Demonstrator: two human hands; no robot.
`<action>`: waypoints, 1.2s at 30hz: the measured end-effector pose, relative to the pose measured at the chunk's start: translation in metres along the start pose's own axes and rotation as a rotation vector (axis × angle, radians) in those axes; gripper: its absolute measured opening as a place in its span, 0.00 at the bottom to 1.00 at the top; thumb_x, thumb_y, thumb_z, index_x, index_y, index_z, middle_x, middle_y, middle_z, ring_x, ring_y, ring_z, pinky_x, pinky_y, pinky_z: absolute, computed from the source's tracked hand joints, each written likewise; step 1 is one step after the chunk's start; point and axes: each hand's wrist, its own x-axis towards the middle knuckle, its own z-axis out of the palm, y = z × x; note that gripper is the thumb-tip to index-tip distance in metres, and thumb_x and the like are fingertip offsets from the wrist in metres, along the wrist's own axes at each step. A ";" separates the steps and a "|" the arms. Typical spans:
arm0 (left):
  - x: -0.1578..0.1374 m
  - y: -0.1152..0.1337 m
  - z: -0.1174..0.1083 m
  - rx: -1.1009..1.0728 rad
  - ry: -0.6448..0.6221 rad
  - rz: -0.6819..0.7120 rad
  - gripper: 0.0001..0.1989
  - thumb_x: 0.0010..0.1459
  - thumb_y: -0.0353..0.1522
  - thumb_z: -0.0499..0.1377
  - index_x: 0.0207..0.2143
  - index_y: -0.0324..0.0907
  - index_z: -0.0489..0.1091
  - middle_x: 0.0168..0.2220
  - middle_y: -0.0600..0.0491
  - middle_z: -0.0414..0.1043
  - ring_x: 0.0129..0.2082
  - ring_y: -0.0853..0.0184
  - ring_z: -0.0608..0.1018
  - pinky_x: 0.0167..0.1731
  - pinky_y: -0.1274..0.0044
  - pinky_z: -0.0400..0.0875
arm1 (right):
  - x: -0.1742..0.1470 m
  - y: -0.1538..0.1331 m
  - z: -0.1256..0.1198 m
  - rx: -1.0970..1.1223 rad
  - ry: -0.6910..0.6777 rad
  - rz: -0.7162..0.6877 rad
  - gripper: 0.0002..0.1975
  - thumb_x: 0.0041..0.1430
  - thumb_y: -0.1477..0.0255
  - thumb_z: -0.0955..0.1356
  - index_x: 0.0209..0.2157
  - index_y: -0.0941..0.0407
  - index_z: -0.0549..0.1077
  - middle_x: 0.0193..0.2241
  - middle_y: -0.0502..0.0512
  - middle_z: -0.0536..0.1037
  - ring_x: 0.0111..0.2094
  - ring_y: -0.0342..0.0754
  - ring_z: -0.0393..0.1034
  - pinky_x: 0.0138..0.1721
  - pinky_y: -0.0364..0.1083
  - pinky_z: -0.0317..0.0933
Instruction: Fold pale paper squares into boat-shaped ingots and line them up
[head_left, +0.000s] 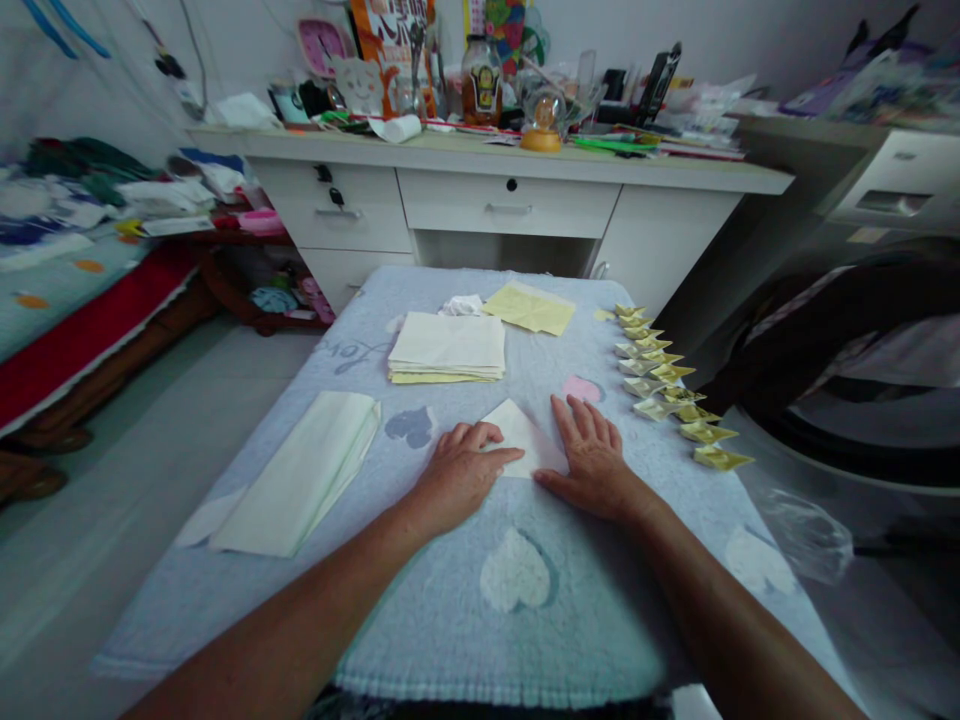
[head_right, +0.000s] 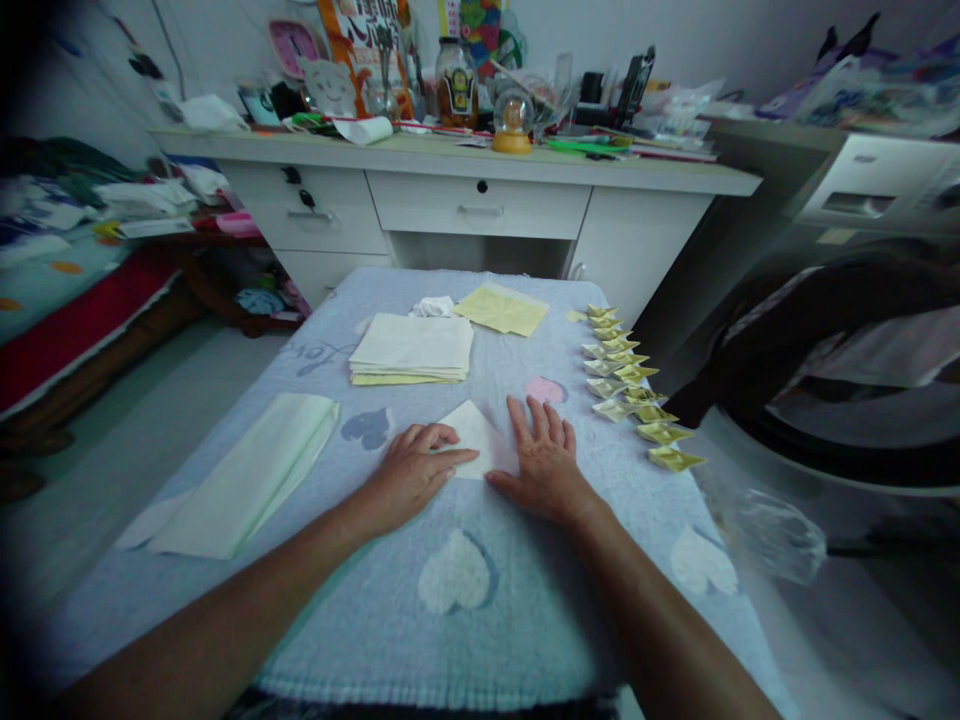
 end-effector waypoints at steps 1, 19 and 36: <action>0.000 0.000 0.000 -0.001 -0.004 -0.001 0.24 0.59 0.26 0.53 0.54 0.59 0.68 0.50 0.51 0.64 0.49 0.60 0.65 0.50 0.66 0.61 | -0.001 0.004 -0.003 0.007 -0.024 0.002 0.49 0.52 0.55 0.67 0.68 0.53 0.39 0.68 0.66 0.41 0.67 0.67 0.35 0.61 0.64 0.38; -0.002 0.003 0.003 -0.069 0.127 -0.010 0.35 0.57 0.28 0.56 0.65 0.47 0.47 0.55 0.48 0.65 0.51 0.58 0.66 0.53 0.65 0.61 | 0.014 -0.004 0.005 0.180 0.178 -0.138 0.24 0.55 0.59 0.68 0.49 0.58 0.68 0.56 0.67 0.64 0.57 0.61 0.55 0.56 0.60 0.49; 0.001 0.001 0.006 -0.531 0.423 -0.192 0.55 0.46 0.27 0.65 0.66 0.54 0.30 0.61 0.42 0.48 0.41 0.67 0.73 0.44 0.68 0.71 | 0.014 -0.013 -0.001 1.070 0.005 -0.124 0.09 0.55 0.68 0.67 0.38 0.55 0.70 0.31 0.50 0.74 0.31 0.44 0.67 0.32 0.43 0.60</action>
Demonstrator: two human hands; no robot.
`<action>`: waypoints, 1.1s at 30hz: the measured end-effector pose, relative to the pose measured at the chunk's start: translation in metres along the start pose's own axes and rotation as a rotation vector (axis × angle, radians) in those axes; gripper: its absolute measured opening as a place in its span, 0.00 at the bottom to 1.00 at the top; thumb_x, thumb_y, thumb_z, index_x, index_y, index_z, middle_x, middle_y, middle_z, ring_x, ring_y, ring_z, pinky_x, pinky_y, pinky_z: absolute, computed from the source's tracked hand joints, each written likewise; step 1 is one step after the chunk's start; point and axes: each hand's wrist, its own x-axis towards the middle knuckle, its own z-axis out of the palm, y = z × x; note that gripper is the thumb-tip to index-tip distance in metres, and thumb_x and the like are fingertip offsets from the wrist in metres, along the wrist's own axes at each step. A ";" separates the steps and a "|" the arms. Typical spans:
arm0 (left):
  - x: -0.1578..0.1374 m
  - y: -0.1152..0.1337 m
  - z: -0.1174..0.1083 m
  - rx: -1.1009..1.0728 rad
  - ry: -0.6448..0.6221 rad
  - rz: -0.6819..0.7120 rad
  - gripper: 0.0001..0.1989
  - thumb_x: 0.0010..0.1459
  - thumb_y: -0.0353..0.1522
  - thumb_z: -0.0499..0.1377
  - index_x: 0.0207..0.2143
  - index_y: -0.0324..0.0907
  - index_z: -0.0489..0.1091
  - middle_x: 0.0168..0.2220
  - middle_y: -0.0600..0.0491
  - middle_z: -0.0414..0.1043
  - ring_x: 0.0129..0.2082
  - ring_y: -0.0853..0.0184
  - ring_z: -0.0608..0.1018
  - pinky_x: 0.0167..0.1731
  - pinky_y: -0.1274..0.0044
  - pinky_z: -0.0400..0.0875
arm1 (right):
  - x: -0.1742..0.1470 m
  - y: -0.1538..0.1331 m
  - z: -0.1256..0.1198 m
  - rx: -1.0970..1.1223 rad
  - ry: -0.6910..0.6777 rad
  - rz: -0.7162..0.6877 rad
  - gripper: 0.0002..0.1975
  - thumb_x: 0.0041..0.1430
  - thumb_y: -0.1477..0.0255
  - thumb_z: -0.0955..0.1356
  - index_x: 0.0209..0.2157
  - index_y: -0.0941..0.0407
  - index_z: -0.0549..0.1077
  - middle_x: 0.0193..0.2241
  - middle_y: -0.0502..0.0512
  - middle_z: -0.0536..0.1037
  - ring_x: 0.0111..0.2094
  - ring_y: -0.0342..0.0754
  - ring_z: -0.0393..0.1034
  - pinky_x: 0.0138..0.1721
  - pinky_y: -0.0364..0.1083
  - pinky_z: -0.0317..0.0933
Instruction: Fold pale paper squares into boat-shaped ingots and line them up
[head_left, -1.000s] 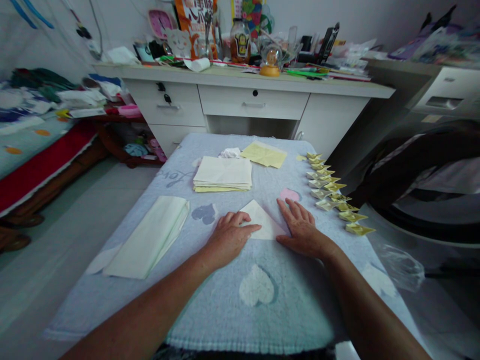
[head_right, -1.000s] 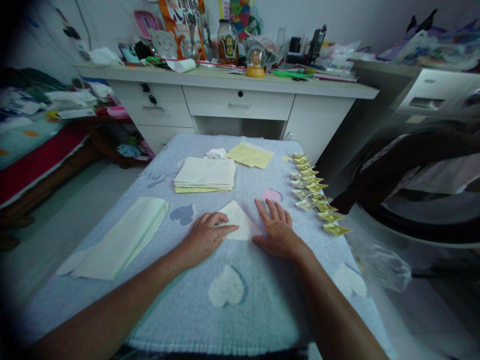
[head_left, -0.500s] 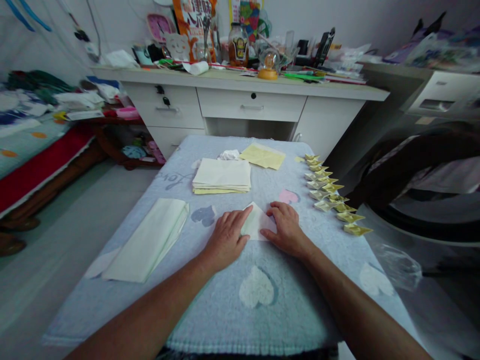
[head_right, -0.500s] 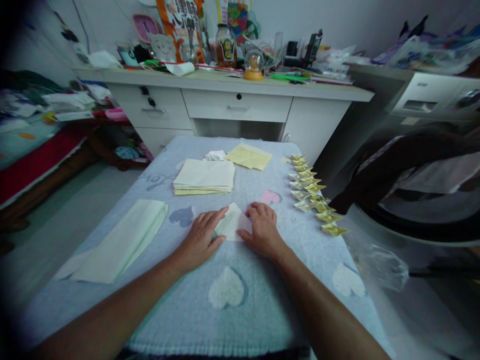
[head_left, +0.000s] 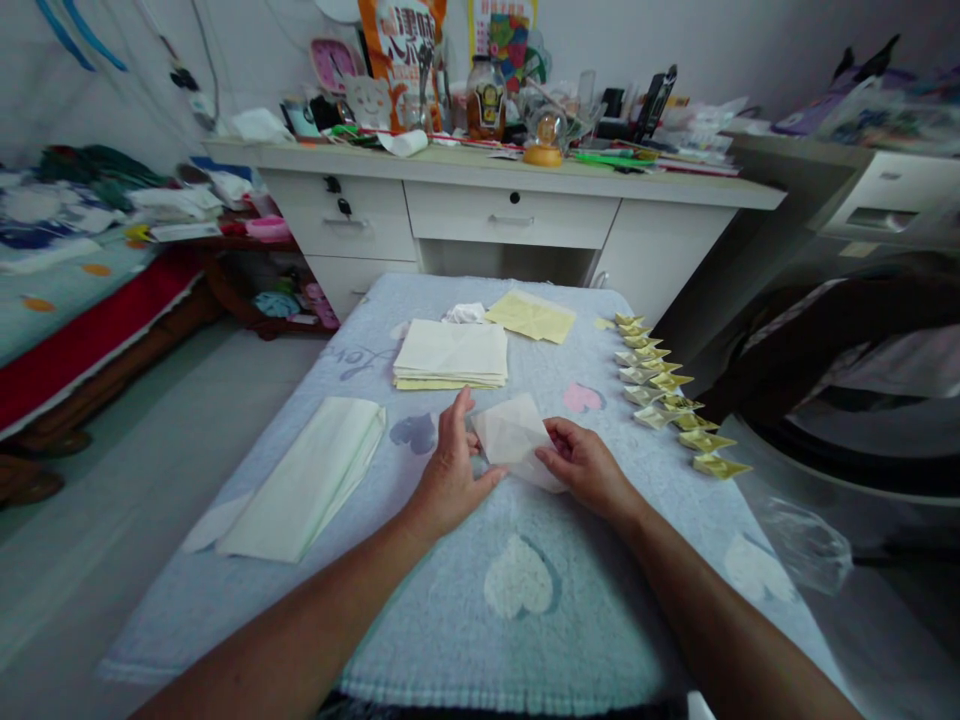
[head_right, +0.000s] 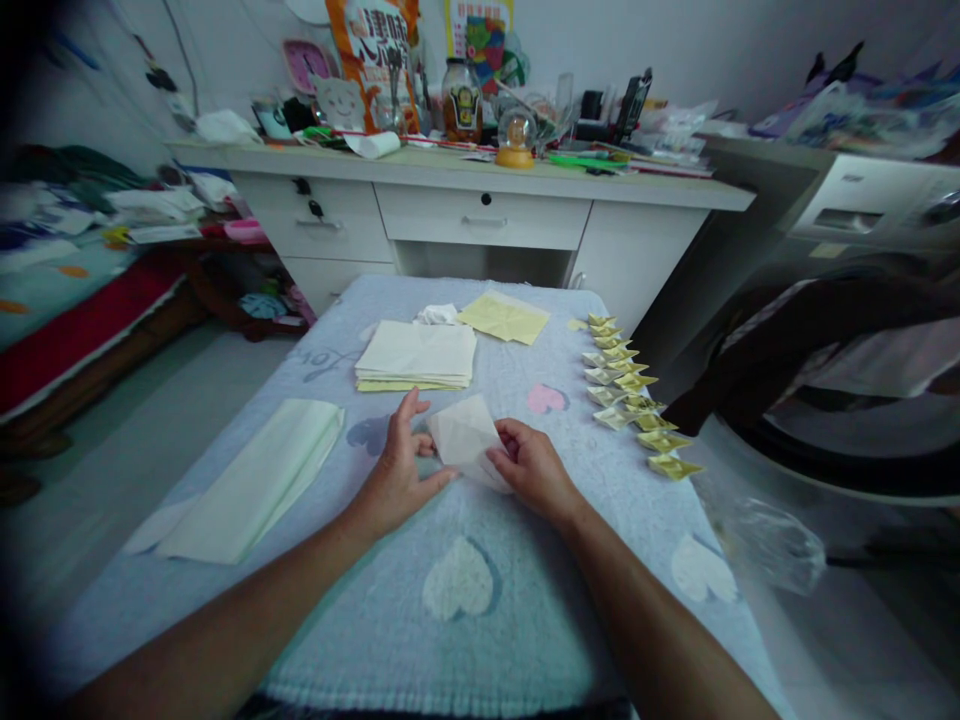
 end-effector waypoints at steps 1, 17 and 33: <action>0.000 0.001 0.000 -0.053 0.023 -0.034 0.55 0.46 0.27 0.65 0.65 0.55 0.30 0.61 0.42 0.49 0.36 0.71 0.73 0.41 0.71 0.71 | 0.000 0.001 0.000 0.072 0.000 0.018 0.09 0.55 0.67 0.67 0.36 0.55 0.70 0.30 0.50 0.74 0.30 0.44 0.67 0.31 0.43 0.60; 0.011 0.010 -0.011 -0.769 -0.028 -0.338 0.36 0.50 0.31 0.63 0.59 0.43 0.51 0.28 0.59 0.69 0.26 0.72 0.73 0.29 0.80 0.66 | -0.007 -0.013 0.005 0.418 -0.183 0.078 0.16 0.52 0.59 0.71 0.35 0.57 0.72 0.30 0.51 0.75 0.29 0.44 0.67 0.33 0.43 0.61; 0.002 0.001 -0.001 0.011 -0.167 -0.051 0.27 0.53 0.25 0.57 0.56 0.45 0.58 0.43 0.52 0.67 0.25 0.75 0.69 0.32 0.77 0.69 | -0.004 -0.002 0.008 -0.441 0.168 -0.019 0.25 0.52 0.71 0.69 0.52 0.56 0.64 0.31 0.50 0.69 0.33 0.47 0.64 0.38 0.46 0.59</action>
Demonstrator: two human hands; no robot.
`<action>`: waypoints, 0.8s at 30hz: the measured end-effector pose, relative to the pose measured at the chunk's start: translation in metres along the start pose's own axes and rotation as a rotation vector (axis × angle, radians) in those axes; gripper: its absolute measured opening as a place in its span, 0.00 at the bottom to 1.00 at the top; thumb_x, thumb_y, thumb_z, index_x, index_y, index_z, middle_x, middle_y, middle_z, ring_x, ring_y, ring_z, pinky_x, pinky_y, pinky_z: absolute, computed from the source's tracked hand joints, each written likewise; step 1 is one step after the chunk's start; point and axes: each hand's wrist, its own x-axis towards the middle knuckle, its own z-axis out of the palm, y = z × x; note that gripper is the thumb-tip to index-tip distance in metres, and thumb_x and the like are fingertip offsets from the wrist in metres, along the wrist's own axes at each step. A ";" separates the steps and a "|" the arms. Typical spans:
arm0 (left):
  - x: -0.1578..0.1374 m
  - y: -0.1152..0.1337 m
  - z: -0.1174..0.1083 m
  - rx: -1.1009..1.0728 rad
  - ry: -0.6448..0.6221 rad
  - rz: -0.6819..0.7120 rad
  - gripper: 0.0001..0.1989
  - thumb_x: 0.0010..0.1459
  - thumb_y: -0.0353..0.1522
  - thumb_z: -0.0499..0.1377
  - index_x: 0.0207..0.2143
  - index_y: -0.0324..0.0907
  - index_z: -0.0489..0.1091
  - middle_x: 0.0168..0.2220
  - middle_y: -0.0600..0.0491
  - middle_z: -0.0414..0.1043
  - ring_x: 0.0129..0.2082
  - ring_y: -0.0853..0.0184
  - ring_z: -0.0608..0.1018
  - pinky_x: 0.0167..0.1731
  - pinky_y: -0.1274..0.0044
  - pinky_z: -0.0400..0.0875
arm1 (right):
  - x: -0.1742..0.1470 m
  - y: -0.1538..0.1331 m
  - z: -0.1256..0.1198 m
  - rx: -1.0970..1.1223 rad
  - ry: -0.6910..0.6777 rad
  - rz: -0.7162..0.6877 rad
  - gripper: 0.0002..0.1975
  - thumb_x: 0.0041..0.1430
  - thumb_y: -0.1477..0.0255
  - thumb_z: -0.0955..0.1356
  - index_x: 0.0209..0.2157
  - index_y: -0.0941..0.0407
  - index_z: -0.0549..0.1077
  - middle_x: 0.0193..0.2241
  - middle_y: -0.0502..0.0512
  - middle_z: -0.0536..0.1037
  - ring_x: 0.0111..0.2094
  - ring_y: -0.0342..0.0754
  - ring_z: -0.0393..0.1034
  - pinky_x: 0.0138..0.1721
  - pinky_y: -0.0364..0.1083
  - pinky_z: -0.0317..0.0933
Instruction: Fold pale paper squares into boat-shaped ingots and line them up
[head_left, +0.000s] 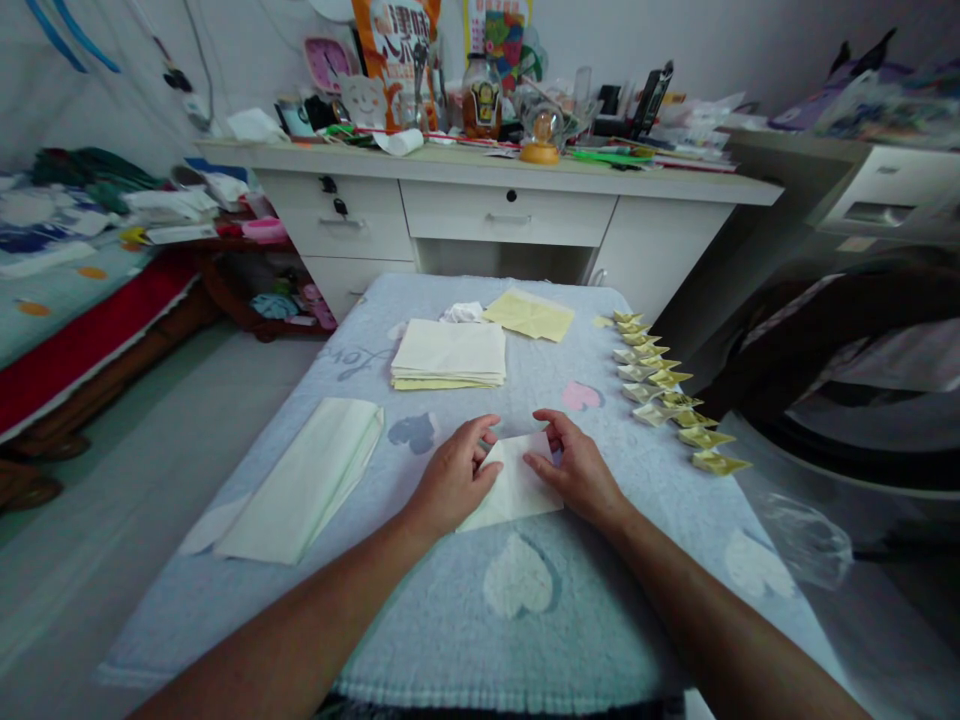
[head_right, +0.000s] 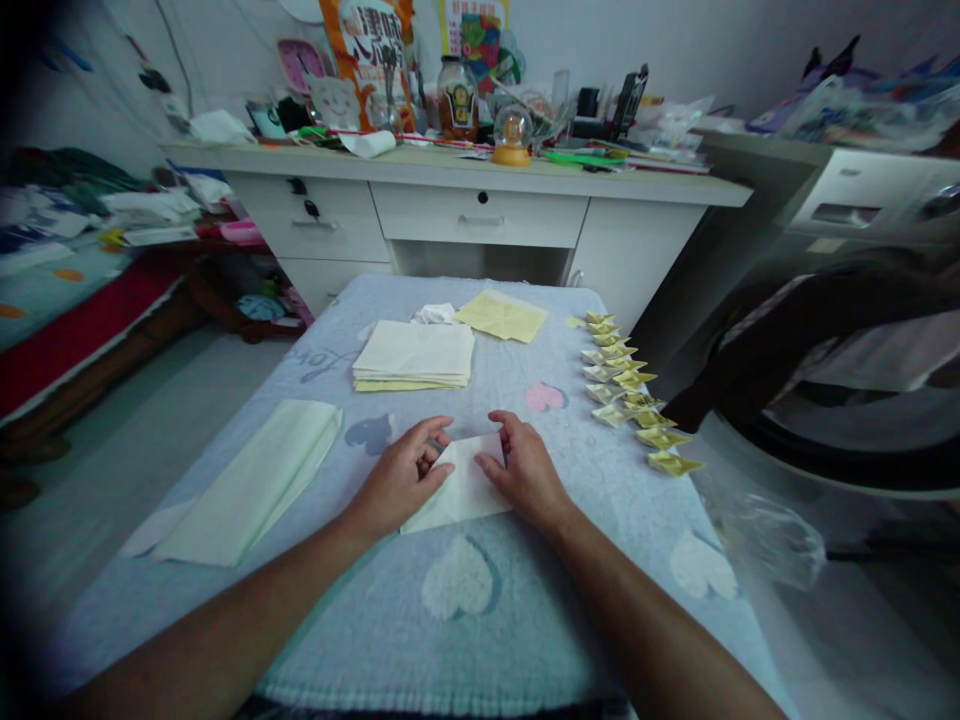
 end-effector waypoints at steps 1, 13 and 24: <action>0.000 -0.001 0.000 0.069 0.007 0.032 0.26 0.52 0.25 0.58 0.54 0.44 0.60 0.44 0.51 0.68 0.28 0.73 0.70 0.35 0.75 0.69 | 0.000 0.001 0.001 -0.055 0.011 -0.015 0.25 0.51 0.72 0.69 0.52 0.56 0.64 0.31 0.51 0.69 0.34 0.48 0.64 0.39 0.47 0.59; -0.004 0.003 -0.007 0.505 -0.053 0.171 0.13 0.57 0.33 0.60 0.45 0.47 0.74 0.42 0.50 0.68 0.44 0.60 0.69 0.46 0.67 0.63 | 0.003 -0.002 0.003 -0.300 -0.057 -0.070 0.05 0.54 0.75 0.68 0.34 0.57 0.72 0.26 0.50 0.71 0.31 0.47 0.63 0.40 0.48 0.53; -0.004 0.002 -0.006 0.516 -0.033 0.154 0.13 0.56 0.34 0.61 0.45 0.46 0.72 0.42 0.51 0.68 0.44 0.60 0.69 0.46 0.67 0.64 | -0.005 -0.006 -0.001 -0.411 -0.183 -0.405 0.09 0.51 0.81 0.66 0.35 0.57 0.73 0.33 0.55 0.71 0.39 0.50 0.60 0.41 0.48 0.52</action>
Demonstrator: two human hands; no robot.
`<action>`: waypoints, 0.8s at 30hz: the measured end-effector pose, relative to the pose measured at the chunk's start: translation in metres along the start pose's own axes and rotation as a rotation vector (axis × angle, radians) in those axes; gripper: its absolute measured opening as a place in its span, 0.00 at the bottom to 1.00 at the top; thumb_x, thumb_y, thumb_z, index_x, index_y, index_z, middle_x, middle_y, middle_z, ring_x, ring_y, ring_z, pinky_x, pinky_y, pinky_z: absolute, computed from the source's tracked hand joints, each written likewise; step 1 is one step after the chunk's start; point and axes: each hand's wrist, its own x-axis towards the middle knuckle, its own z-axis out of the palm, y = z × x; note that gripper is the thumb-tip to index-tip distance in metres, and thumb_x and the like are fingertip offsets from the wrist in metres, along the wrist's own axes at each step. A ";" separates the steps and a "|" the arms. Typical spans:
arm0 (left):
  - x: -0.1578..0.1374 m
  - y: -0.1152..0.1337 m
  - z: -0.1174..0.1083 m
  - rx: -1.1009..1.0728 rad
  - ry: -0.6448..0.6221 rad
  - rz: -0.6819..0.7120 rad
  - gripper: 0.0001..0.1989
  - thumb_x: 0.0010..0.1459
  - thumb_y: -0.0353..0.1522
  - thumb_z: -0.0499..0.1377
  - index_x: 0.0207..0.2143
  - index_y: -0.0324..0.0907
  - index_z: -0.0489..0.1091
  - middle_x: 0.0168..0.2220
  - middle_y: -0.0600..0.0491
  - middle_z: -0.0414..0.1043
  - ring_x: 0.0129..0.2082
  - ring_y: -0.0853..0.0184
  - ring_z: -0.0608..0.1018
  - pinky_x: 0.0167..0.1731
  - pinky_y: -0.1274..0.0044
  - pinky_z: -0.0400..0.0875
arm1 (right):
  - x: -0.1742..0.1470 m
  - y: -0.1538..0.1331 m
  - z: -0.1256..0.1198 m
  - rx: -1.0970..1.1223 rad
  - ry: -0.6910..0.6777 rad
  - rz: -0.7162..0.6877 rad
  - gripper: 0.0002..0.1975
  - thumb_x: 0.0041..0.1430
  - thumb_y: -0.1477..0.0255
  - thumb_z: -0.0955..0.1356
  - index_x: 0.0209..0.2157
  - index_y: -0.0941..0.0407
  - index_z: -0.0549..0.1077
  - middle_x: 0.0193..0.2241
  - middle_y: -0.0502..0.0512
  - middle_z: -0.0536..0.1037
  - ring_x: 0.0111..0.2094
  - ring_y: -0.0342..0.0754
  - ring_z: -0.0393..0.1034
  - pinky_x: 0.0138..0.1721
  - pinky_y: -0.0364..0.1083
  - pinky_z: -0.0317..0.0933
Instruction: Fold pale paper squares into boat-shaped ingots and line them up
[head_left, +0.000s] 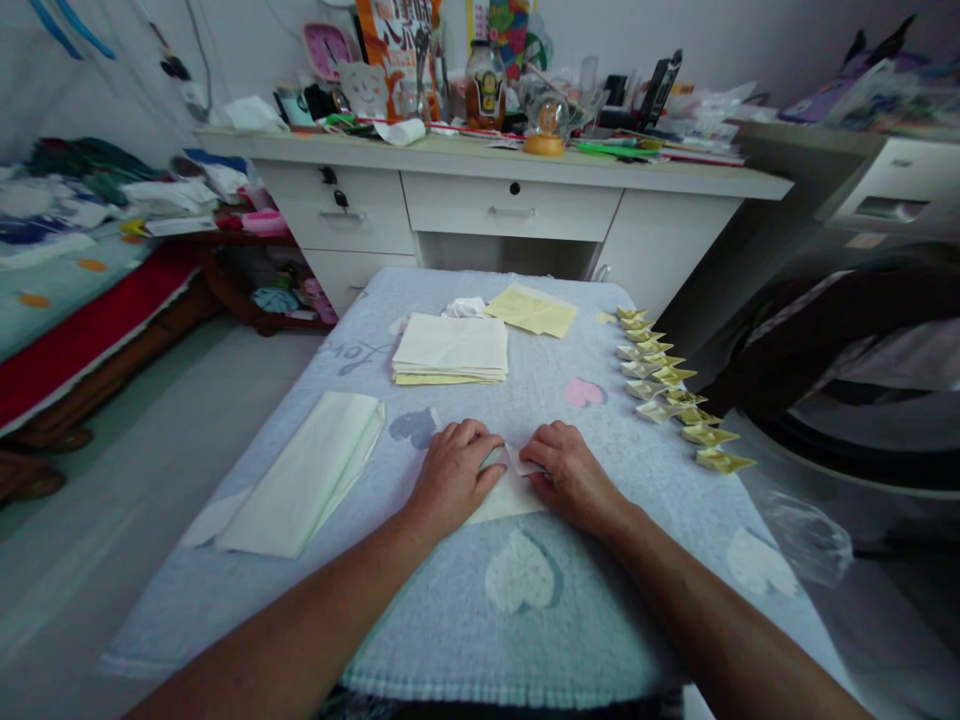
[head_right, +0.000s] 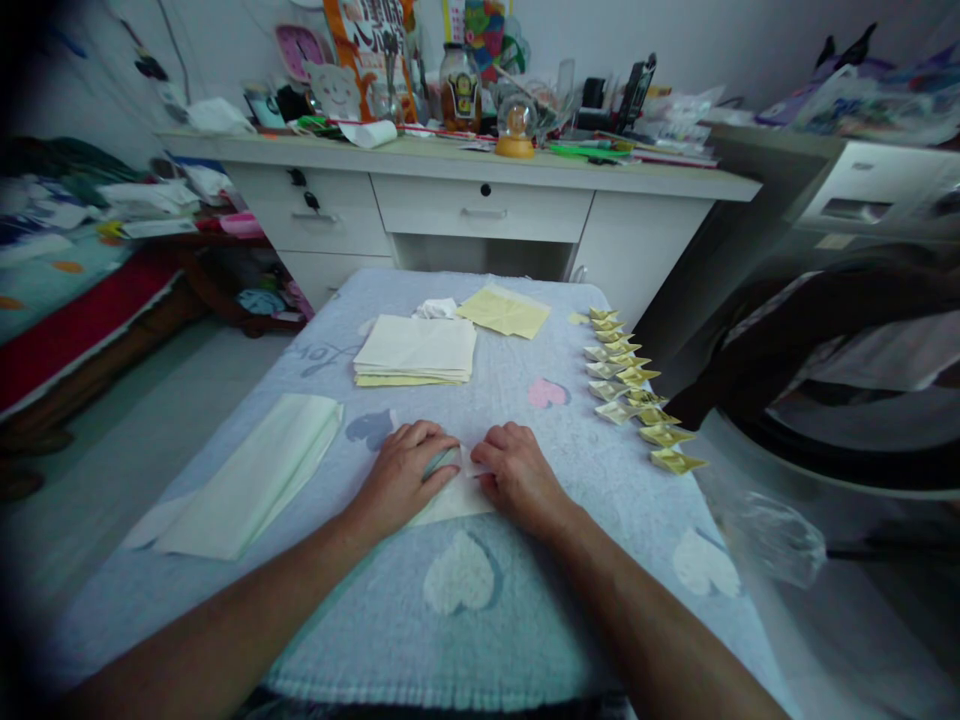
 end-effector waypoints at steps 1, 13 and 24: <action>0.000 0.000 0.000 -0.001 0.000 0.000 0.13 0.56 0.33 0.61 0.45 0.46 0.72 0.41 0.51 0.68 0.43 0.60 0.69 0.46 0.67 0.64 | 0.000 -0.001 -0.001 -0.006 -0.007 -0.014 0.09 0.51 0.81 0.66 0.35 0.57 0.74 0.33 0.55 0.71 0.39 0.50 0.60 0.41 0.48 0.52; 0.001 -0.004 0.001 -0.034 0.002 -0.011 0.13 0.55 0.31 0.61 0.45 0.45 0.71 0.43 0.51 0.68 0.44 0.61 0.69 0.46 0.67 0.64 | -0.002 0.000 -0.004 0.017 -0.010 -0.167 0.09 0.55 0.82 0.67 0.35 0.56 0.75 0.39 0.56 0.76 0.40 0.49 0.64 0.43 0.48 0.59; 0.001 -0.007 0.003 -0.054 -0.010 -0.006 0.13 0.55 0.31 0.61 0.45 0.44 0.71 0.43 0.51 0.69 0.45 0.61 0.69 0.45 0.68 0.63 | -0.005 -0.002 -0.005 0.064 0.017 -0.205 0.09 0.59 0.80 0.65 0.34 0.56 0.76 0.44 0.57 0.78 0.42 0.49 0.68 0.43 0.48 0.64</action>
